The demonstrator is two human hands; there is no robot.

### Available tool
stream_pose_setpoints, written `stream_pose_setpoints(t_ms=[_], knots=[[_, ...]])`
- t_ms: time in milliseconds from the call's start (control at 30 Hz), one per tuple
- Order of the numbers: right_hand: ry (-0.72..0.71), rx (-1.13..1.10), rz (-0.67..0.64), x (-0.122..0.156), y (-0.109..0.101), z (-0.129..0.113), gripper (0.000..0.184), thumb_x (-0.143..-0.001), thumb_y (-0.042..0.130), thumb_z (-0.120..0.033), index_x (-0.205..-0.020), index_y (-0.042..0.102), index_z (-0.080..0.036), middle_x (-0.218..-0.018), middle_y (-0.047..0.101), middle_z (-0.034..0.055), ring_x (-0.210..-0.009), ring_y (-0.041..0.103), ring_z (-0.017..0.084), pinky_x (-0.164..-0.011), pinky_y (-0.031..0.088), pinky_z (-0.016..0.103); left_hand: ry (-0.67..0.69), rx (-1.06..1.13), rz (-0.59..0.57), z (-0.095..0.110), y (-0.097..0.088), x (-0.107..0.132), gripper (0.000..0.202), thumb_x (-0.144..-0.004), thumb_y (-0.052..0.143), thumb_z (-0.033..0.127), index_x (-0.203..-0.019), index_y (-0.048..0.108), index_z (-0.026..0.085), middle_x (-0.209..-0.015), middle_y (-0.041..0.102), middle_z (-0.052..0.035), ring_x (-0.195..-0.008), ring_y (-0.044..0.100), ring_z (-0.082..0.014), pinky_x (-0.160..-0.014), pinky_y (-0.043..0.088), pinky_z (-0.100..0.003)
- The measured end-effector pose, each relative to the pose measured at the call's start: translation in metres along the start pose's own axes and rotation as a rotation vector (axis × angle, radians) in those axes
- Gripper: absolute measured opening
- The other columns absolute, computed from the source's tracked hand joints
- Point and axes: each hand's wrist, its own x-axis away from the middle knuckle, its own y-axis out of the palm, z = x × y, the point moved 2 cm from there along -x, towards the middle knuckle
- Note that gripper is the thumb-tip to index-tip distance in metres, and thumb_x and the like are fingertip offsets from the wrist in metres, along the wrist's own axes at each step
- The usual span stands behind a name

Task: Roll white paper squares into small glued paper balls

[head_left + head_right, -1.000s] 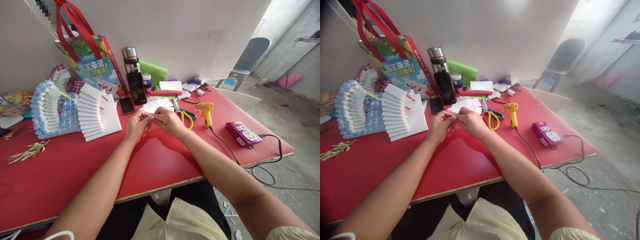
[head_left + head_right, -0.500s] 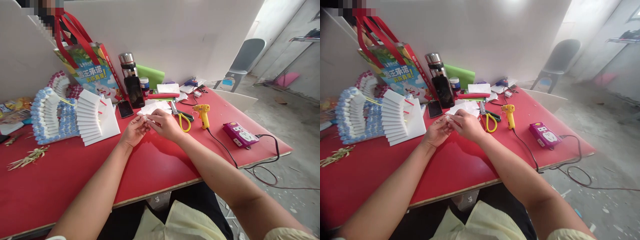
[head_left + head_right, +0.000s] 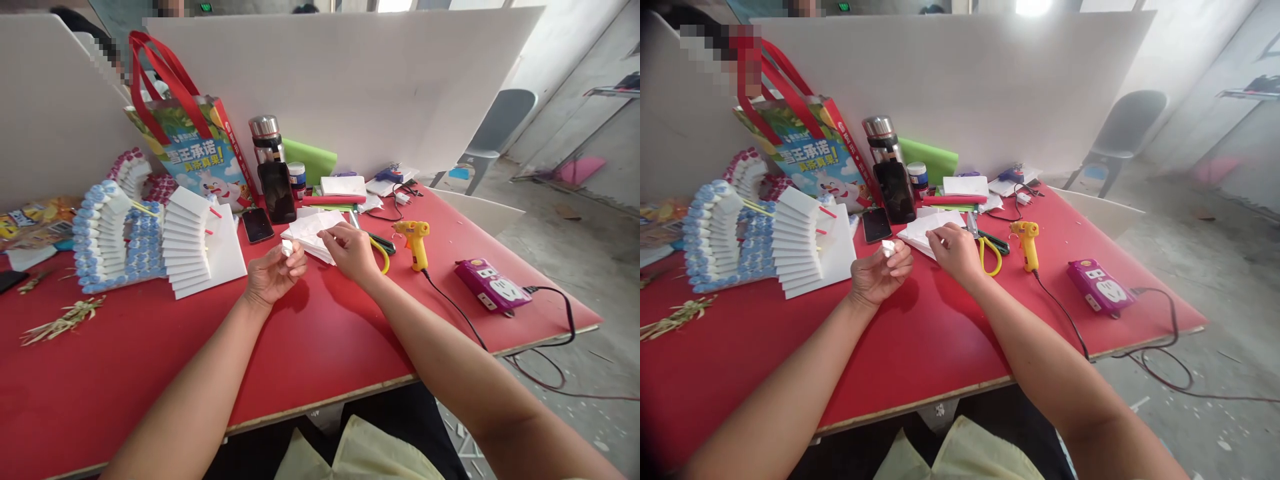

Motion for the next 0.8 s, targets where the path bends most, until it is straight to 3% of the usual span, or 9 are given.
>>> stream_pose_setpoints(t_ms=[133,267,333,500,800], knots=[[0.065,-0.04,-0.027,0.0,0.001,0.001,0.03,-0.091,0.059,-0.038,-0.076,0.073,-0.017,-0.07,0.061,0.0026,-0.058,0.048,0.012,-0.059,0.038,0.028,0.025,-0.18,0.061,-0.004,-0.001,-0.004,0.025,-0.076,0.079,0.034,-0.086,0.067,0.015,-0.069,0.055,-0.0002,-0.05,0.038,-0.0049,-0.059,0.047,-0.024],[0.332,-0.366,-0.125,0.0,-0.001,-0.001,0.038,-0.089,0.059,-0.052,-0.083,0.07,-0.016,-0.065,0.059,0.0004,-0.052,0.048,0.01,-0.051,0.038,0.026,0.062,-0.413,0.074,-0.01,0.0,-0.007,0.023,-0.081,0.076,0.036,-0.091,0.07,0.015,-0.074,0.065,-0.0036,-0.059,0.054,-0.0099,-0.063,0.048,-0.026],[0.388,-0.482,-0.191,0.0,-0.002,-0.003,0.037,-0.085,0.065,-0.054,-0.086,0.067,-0.017,-0.065,0.059,-0.0012,-0.051,0.049,0.01,-0.05,0.038,0.024,0.082,-0.485,0.066,-0.011,0.0,-0.008,0.024,-0.084,0.074,0.036,-0.093,0.071,0.014,-0.077,0.068,-0.0052,-0.065,0.06,-0.0126,-0.064,0.048,-0.026],[0.381,-0.486,-0.299,0.002,0.001,-0.003,0.027,-0.077,0.074,-0.042,-0.081,0.062,-0.018,-0.064,0.063,-0.0015,-0.055,0.056,0.012,-0.053,0.042,0.024,0.109,-0.507,0.081,-0.011,-0.001,-0.008,0.025,-0.083,0.074,0.038,-0.094,0.072,0.015,-0.079,0.07,-0.0065,-0.067,0.063,-0.0143,-0.065,0.049,-0.027],[0.535,-0.716,-0.301,0.0,0.002,0.004,0.023,-0.076,0.07,-0.036,-0.067,0.064,-0.016,-0.056,0.059,-0.0011,-0.046,0.043,0.007,-0.046,0.03,0.023,0.088,-0.469,0.071,-0.008,-0.003,-0.007,0.026,-0.082,0.075,0.036,-0.097,0.07,0.015,-0.082,0.073,-0.0071,-0.068,0.066,-0.0149,-0.07,0.051,-0.028]])
